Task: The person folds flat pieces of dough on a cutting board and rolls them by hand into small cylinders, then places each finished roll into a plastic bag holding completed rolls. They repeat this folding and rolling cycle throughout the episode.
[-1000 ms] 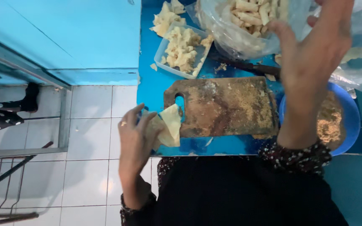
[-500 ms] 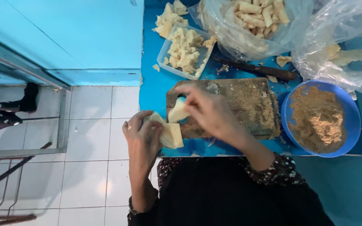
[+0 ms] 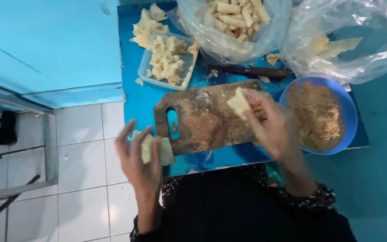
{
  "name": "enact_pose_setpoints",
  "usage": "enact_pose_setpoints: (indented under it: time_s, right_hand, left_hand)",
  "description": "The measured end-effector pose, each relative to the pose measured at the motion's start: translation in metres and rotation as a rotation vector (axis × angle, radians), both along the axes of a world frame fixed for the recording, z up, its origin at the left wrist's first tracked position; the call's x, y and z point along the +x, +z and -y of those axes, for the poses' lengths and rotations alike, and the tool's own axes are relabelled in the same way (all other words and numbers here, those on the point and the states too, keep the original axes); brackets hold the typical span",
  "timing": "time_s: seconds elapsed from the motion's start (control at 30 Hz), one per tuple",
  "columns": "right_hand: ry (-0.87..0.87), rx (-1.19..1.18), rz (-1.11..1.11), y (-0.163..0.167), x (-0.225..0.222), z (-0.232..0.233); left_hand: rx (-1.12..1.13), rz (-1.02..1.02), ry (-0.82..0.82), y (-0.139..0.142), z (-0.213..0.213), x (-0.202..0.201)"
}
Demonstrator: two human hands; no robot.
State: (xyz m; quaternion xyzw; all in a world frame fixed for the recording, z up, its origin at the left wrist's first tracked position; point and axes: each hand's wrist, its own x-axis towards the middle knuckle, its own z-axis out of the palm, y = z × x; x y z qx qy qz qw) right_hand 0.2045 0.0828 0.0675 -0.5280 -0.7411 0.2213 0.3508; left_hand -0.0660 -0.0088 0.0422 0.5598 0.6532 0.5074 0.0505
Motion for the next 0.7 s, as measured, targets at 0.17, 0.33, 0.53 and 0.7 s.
enact_pose_setpoints:
  time_s: [0.17,0.33,0.53,0.7]
  right_hand:
    - [0.2,-0.093,-0.367,-0.014,-0.035,0.014]
    - [0.481,-0.375,-0.644,-0.025,-0.041,0.009]
    - [0.553,-0.608,-0.829,-0.039,-0.038,0.002]
    - [0.561,-0.57,-0.838,-0.042,-0.031,-0.003]
  left_hand:
    - [-0.19,0.638,-0.559,-0.005,-0.021,0.032]
    - [-0.089,0.801,-0.605,-0.02,-0.028,0.041]
    - [-0.266,1.15,-0.632,-0.02,-0.033,0.045]
    - [-0.061,0.863,-0.67,-0.021,-0.035,0.042]
